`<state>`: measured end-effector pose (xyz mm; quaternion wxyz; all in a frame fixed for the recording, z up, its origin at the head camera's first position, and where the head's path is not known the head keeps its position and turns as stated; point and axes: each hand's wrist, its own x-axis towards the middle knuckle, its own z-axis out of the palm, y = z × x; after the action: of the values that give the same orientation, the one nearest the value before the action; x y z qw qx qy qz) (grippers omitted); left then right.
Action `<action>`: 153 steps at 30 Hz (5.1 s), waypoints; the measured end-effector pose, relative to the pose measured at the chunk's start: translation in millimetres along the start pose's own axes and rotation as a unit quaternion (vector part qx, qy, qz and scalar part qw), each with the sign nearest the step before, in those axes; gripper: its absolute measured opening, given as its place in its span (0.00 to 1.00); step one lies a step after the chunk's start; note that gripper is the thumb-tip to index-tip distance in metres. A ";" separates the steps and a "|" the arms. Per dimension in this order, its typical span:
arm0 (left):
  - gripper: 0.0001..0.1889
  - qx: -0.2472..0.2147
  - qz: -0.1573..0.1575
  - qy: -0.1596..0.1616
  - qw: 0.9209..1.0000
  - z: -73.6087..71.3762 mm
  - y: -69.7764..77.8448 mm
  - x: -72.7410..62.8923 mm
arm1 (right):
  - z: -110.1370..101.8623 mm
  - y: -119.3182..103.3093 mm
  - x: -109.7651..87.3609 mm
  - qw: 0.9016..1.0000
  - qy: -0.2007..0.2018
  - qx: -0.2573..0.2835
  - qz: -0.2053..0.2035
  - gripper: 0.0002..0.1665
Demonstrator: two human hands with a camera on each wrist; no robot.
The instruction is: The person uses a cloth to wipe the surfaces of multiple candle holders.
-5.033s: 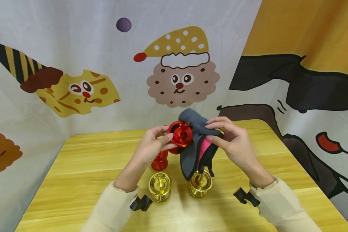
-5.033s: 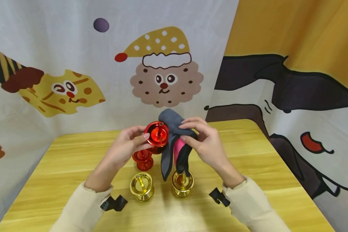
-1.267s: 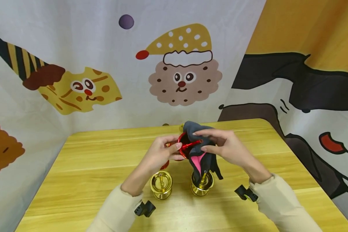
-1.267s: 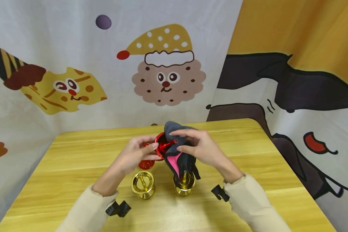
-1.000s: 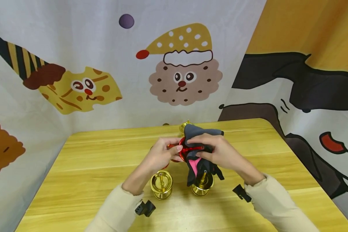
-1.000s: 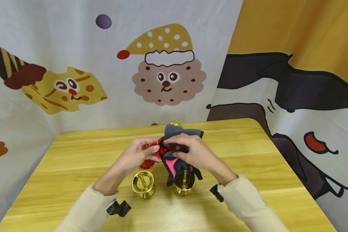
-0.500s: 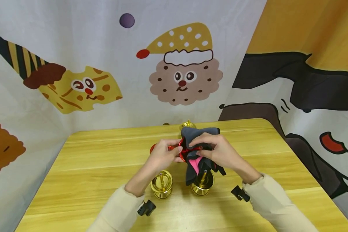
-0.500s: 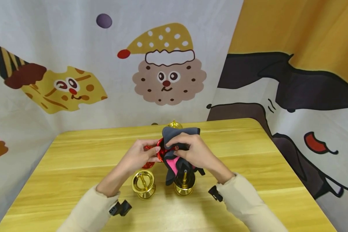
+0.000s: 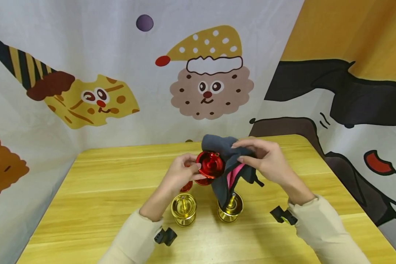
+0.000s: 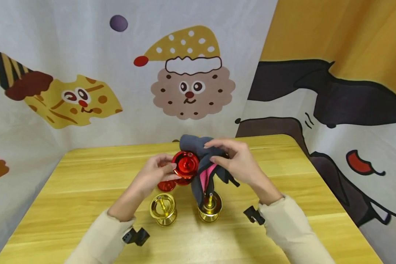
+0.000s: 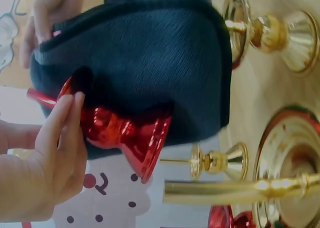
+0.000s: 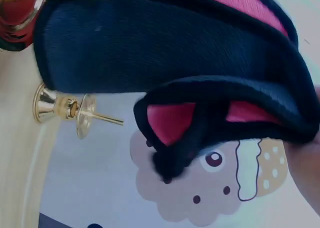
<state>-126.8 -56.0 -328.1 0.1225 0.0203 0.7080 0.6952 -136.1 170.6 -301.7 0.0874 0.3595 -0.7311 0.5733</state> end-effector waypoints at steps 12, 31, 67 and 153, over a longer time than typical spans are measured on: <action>0.10 -0.069 0.027 0.034 0.997 9.5 -1.8 -5.2 | 37.4 20.9 -18.2 0.982 0.052 -0.177 0.041 0.12; 0.12 0.041 0.059 0.003 0.997 8.0 -0.7 -4.6 | 30.0 19.7 -7.5 0.965 0.014 -0.260 0.004 0.13; 0.11 0.068 0.054 0.011 0.996 5.5 0.6 -0.6 | 33.7 16.6 -2.7 0.977 0.049 -0.192 0.084 0.12; 0.11 -0.129 0.067 0.059 0.988 -25.9 25.9 -3.6 | 24.5 17.3 -5.0 0.992 0.086 -0.059 0.071 0.09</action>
<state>-132.2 -81.3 -301.9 0.0348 0.0106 0.6154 0.7873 -136.3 152.1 -325.8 0.1299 0.2503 -0.7773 0.5624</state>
